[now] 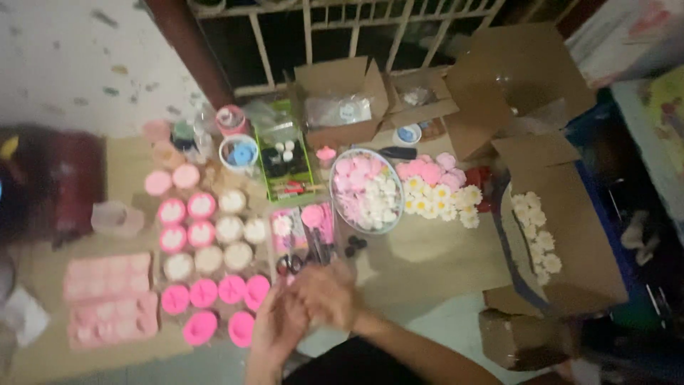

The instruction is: Preparing and wrapping floral-shaped wax decorations for candle or wax melt production.

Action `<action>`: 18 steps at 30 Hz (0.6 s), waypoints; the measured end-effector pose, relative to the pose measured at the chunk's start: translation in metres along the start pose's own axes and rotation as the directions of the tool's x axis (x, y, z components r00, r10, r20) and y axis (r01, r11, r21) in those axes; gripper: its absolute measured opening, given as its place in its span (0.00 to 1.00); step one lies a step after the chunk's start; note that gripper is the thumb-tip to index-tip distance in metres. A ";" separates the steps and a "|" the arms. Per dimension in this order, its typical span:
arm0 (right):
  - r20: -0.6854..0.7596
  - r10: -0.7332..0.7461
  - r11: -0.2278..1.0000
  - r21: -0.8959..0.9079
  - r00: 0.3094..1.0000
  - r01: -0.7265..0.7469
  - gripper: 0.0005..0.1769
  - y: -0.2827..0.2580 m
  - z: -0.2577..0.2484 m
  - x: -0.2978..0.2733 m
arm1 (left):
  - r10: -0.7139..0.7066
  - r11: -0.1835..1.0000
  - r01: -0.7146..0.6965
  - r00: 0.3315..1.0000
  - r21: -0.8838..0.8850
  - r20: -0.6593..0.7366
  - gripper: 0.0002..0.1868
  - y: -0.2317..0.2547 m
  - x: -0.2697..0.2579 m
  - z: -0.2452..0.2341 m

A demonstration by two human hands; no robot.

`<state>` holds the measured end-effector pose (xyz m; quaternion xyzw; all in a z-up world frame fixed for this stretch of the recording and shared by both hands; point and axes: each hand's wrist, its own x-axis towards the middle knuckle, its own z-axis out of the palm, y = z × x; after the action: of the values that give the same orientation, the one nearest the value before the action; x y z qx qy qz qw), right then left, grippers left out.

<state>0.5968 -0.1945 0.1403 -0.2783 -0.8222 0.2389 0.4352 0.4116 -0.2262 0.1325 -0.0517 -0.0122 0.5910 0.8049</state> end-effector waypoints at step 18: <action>0.442 0.585 0.792 -0.492 0.680 -0.361 0.31 0.207 -0.013 -0.096 | 0.591 0.778 -0.547 0.469 0.311 -0.656 0.14 0.005 -0.237 -0.132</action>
<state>0.7042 -0.1055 -0.0405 -0.4752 -0.8401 0.2600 0.0284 0.3459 -0.4599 0.0101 -0.2584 0.3408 0.7535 0.4994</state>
